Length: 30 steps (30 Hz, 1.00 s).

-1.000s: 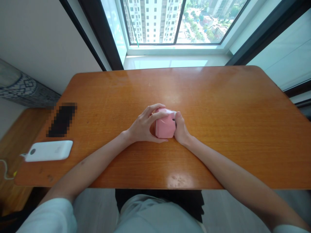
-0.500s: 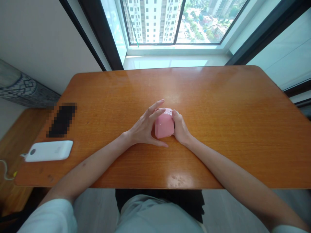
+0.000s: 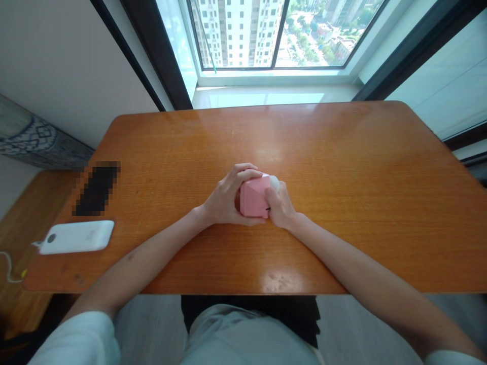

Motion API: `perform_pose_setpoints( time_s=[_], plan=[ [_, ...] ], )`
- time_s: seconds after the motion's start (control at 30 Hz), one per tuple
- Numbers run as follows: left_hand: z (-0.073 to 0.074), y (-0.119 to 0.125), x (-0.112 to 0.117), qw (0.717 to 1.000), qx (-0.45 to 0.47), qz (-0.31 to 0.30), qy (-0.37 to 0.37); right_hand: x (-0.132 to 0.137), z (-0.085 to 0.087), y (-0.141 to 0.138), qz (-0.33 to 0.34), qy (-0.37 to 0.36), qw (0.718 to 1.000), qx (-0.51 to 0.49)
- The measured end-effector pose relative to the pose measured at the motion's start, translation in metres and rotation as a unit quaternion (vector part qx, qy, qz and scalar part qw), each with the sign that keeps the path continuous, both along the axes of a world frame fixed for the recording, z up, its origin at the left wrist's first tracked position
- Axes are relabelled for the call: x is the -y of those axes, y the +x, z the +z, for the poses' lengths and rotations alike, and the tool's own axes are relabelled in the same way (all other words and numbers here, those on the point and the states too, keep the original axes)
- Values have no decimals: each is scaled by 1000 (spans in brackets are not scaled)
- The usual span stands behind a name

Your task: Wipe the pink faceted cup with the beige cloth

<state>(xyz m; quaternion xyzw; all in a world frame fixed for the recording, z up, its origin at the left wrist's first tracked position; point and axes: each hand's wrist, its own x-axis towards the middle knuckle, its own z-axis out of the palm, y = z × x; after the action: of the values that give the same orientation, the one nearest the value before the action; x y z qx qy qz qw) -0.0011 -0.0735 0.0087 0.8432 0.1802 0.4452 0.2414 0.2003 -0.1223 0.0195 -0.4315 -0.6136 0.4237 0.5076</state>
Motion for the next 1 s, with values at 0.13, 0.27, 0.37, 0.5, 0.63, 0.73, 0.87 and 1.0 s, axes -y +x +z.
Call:
perform_pose_setpoints(
  time_s=[0.13, 0.27, 0.37, 0.5, 0.63, 0.73, 0.87, 1.0],
  plan=[
    [0, -1, 3, 987, -9, -17, -159, 1, 2, 0, 3, 20, 999, 28],
    [-2, -2, 3, 982, -12, -18, -190, 0, 3, -1, -11, -13, 1000, 25],
    [-4, -2, 3, 982, -11, -31, -185, 0, 6, -2, -11, -28, 999, 21],
    [-7, -1, 0, 991, -2, -42, -129, 1, 7, -2, -26, -59, 998, 5],
    [-12, 1, -2, 999, -9, -54, -4, -2, 1, -1, -38, -112, 991, -57],
    [-15, 3, -1, 998, -32, -33, 38, -8, -2, 0, -17, -162, 978, -127],
    [-12, 3, 1, 997, -49, -20, 49, -16, 5, -1, 24, -207, 962, -177],
    [-7, 3, 2, 997, -51, -2, 61, -17, 9, -2, 32, -215, 958, -189]
  ],
)
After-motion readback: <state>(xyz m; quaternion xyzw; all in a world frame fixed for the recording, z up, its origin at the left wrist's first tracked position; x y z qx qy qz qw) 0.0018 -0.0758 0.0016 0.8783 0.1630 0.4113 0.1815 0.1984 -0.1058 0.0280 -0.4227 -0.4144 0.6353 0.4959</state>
